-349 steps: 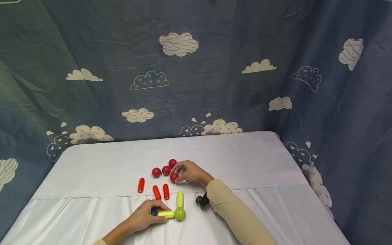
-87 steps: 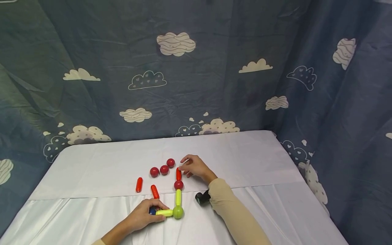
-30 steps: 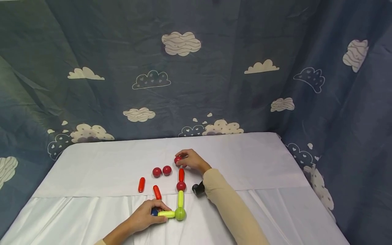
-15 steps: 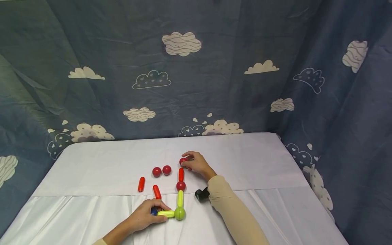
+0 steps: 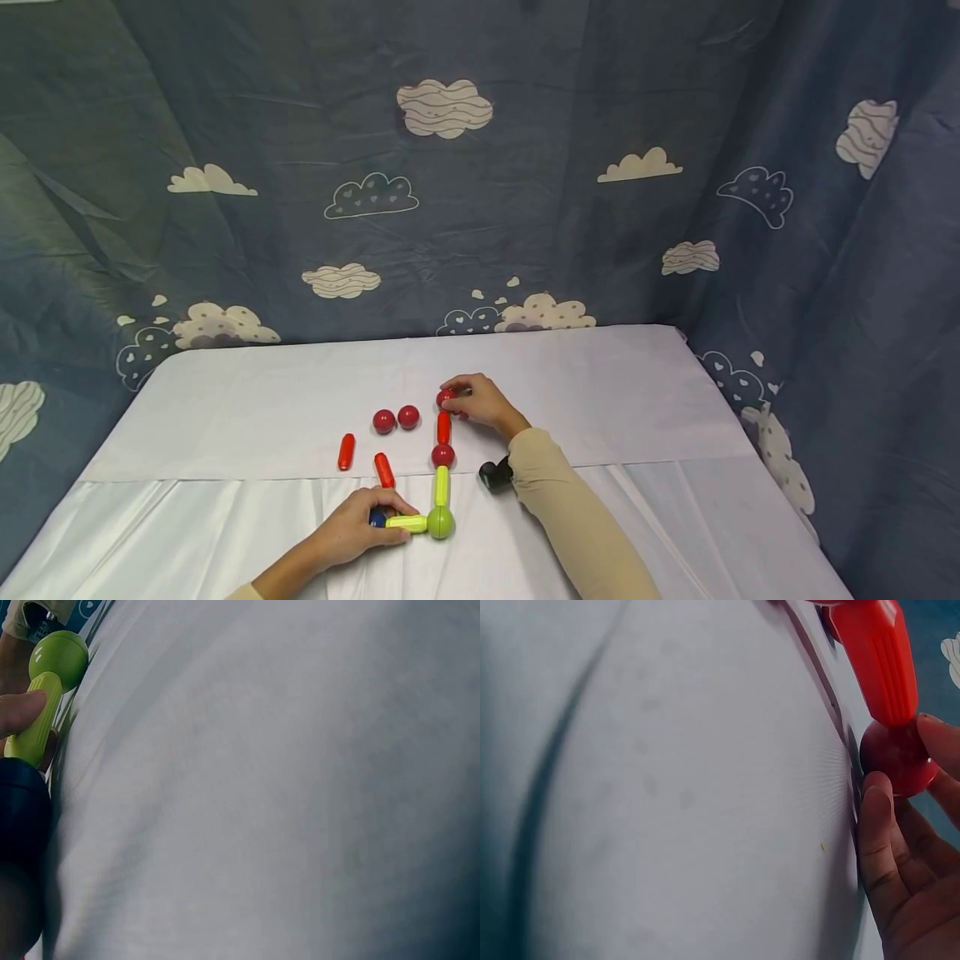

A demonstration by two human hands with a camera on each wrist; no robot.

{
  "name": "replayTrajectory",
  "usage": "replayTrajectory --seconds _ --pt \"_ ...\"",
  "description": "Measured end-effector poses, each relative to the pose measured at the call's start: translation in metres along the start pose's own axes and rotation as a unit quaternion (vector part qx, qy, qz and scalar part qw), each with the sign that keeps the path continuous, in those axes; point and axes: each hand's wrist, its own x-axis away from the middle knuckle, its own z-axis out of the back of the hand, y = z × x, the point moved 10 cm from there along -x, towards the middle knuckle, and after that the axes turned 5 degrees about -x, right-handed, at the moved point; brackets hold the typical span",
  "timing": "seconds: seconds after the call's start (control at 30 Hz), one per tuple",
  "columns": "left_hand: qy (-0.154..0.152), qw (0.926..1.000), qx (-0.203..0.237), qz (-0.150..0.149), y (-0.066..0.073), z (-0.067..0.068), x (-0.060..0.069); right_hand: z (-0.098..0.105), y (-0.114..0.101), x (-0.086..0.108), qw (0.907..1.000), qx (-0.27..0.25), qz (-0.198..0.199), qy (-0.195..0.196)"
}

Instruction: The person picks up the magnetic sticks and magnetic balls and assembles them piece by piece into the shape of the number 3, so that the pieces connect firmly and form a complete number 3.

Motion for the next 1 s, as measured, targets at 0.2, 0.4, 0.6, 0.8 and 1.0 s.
replayTrajectory --seconds 0.2,0.4,0.6,0.8,1.0 --pt "0.001 1.0000 0.003 -0.005 0.0001 0.0003 0.0009 -0.0018 -0.0008 -0.0005 0.9997 0.025 0.005 -0.005" --pt "-0.001 1.0000 0.003 -0.007 0.0006 0.0011 0.0016 -0.0039 0.0018 -0.0009 0.9995 0.031 0.002 -0.010" --pt "-0.003 1.0000 0.001 0.005 0.0003 -0.0003 -0.0001 -0.0038 0.0048 -0.0021 0.9997 0.018 0.004 -0.014" --pt "-0.001 1.0000 -0.001 0.007 0.0005 0.0000 0.0000 -0.0034 0.0086 -0.0029 0.9999 0.004 0.000 -0.017" --pt "-0.002 1.0000 -0.001 0.002 0.0007 0.0001 0.0001 -0.0035 0.0067 -0.0016 0.9997 -0.002 0.006 -0.023"
